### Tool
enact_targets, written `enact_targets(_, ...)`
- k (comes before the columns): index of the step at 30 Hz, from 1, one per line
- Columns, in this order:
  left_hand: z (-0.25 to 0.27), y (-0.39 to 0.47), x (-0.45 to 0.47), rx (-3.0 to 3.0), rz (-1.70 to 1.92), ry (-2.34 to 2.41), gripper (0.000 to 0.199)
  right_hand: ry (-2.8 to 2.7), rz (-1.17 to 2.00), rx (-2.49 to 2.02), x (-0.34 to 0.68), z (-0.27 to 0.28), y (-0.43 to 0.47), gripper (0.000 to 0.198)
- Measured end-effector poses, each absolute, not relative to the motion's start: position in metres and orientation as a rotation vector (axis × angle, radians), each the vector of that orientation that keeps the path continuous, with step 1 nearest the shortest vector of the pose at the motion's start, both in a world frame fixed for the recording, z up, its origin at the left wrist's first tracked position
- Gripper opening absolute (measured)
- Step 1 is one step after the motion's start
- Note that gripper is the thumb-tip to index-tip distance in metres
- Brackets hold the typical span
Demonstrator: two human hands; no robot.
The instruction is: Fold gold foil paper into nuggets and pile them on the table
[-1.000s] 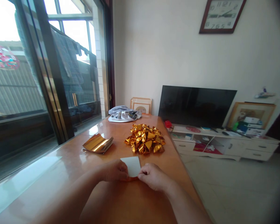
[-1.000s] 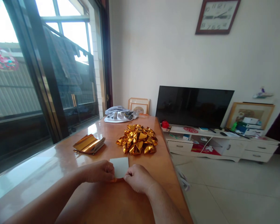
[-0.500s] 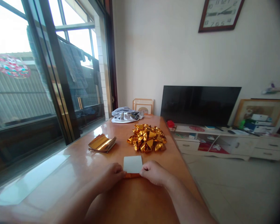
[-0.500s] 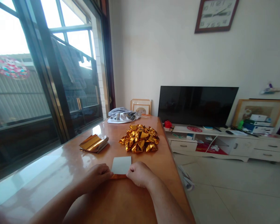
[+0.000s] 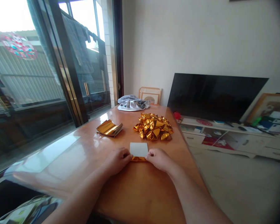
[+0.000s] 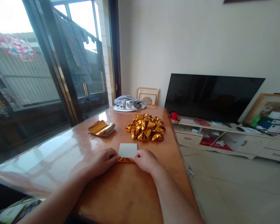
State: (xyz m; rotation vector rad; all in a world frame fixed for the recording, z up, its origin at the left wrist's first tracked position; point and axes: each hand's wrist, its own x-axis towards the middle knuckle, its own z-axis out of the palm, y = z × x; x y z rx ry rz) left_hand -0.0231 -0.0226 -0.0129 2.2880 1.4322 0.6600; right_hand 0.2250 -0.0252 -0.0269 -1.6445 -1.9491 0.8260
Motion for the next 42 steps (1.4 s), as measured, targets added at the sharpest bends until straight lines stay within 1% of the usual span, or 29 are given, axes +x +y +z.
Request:
enact_targets(3, -0.007, -0.031, -0.021, 2.401, 0.819, 1.405, 0.018, -1.958, 0.796, -1.651, 0.225, -0.028, -0.025, 0.024)
enact_targets(6, 0.004, -0.043, -0.017, 2.564, 0.882, 1.316, 0.021, -1.969, 0.776, -1.654, 0.225, -0.028, -0.024, 0.024)
enact_targets(8, 0.011, -0.052, -0.013, 2.655, 0.835, 1.188, 0.027, -1.975, 0.769, -1.657, 0.224, -0.028, -0.024, 0.024)
enact_targets(11, 0.017, -0.060, -0.009, 2.749, 0.672, 1.077, 0.031, -1.981, 0.765, -1.670, 0.224, -0.028, -0.024, 0.024)
enact_targets(16, 0.016, -0.062, -0.008, 2.838, 0.494, 1.068, 0.032, -1.999, 0.746, -1.689, 0.223, -0.025, -0.026, 0.022)
enact_targets(22, 0.014, -0.061, -0.008, 2.875, 0.459, 1.105, 0.026, -2.002, 0.719, -1.725, 0.223, -0.023, -0.028, 0.020)
enact_targets(29, 0.015, -0.061, -0.007, 2.895, 0.439, 1.115, 0.023, -2.006, 0.674, -1.767, 0.226, -0.024, -0.028, 0.023)
enact_targets(37, 0.015, -0.061, -0.008, 2.915, 0.405, 1.128, 0.026, -2.014, 0.646, -1.805, 0.226, -0.023, -0.029, 0.022)
enact_targets(42, 0.014, -0.061, -0.007, 2.919, 0.369, 1.158, 0.024, -2.019, 0.622, -1.838, 0.225, -0.020, -0.030, 0.022)
